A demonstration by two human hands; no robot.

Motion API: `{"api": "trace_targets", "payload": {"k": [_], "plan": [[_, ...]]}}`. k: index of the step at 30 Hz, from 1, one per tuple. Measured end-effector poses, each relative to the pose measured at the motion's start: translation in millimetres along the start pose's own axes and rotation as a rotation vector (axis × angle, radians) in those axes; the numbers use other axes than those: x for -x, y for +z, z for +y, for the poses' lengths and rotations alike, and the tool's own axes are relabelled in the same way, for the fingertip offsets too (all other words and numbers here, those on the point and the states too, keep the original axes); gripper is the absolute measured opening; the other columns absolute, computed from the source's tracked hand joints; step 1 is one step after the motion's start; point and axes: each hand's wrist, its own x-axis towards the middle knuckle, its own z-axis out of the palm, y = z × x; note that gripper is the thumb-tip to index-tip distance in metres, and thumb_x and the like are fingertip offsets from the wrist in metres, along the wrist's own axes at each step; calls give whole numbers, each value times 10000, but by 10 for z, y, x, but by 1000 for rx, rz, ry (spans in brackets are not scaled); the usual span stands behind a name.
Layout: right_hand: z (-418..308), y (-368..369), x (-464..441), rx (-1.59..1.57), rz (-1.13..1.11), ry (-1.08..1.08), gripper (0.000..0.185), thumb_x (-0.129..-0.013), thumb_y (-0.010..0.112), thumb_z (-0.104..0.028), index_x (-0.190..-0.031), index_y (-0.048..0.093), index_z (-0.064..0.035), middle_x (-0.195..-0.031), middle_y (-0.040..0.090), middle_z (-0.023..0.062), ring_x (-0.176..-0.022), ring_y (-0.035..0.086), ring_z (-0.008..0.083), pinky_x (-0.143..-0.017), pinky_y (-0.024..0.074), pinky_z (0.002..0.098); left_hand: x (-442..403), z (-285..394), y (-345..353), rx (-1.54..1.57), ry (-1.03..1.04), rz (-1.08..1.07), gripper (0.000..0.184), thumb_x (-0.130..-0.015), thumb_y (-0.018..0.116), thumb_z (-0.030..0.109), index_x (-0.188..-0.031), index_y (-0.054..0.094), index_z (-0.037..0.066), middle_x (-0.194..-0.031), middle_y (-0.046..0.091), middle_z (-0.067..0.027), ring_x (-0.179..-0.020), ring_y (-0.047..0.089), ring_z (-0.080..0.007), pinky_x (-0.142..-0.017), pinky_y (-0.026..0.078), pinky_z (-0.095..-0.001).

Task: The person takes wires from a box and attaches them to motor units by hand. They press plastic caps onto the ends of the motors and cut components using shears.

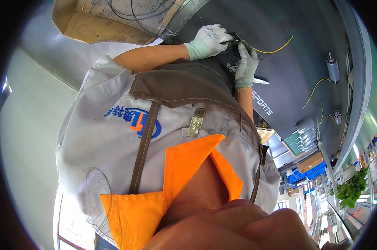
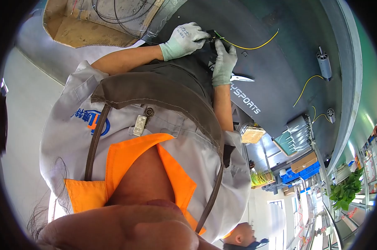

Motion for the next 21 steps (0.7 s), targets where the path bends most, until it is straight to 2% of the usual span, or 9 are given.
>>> {"api": "trace_targets", "payload": {"k": [2,7,8,10,13,20,21], "plan": [[3,29,2,-7,18,19,227,-917,707,-67,-1115,672,38,-1036,705,62,-882,644,117,-834,536,267,4,-7,27,-27,-4,11,197,-826,692,202,-1003,755,140,-808,661,-61,-866,649,-277,-749,550,-410],[-50,84,-1,201,125,63,250,-884,724,-43,-1114,654,23,-1029,701,77,-878,650,131,-826,543,269,-21,28,50,-55,16,-2,202,-819,696,204,-1003,756,145,-813,666,-52,-871,653,-265,-741,556,-403],[-15,58,-4,198,133,67,250,-884,724,-43,-1114,654,23,-1029,701,77,-878,650,131,-826,543,269,-23,29,71,-68,10,6,201,-816,698,202,-1001,756,146,-813,666,-50,-872,655,-263,-735,558,-402],[39,-9,0,-8,26,-56,276,-876,743,-62,-1124,651,16,-1033,700,73,-854,647,126,-799,543,267,-33,41,92,-60,7,3,202,-811,700,199,-998,756,145,-809,665,-51,-866,654,-264,-727,559,-402],[47,-41,-15,-47,26,-7,295,-911,736,-99,-1176,668,11,-1073,706,54,-918,647,117,-807,529,269,-37,42,86,-62,12,6,200,-799,704,192,-986,757,144,-801,663,-52,-852,652,-268,-713,559,-403],[-10,54,12,134,116,30,286,-922,729,-95,-1177,660,16,-1078,705,55,-908,646,109,-818,526,263,-48,76,81,-51,19,33,180,-788,703,183,-952,760,137,-789,664,-55,-828,648,-274,-698,555,-405],[37,54,-2,109,104,-35,283,-921,727,-80,-1177,658,19,-1076,706,60,-910,647,111,-826,527,261,-46,82,78,-51,22,30,180,-788,703,183,-952,760,137,-789,664,-55,-828,648,-274,-698,555,-405]]}}
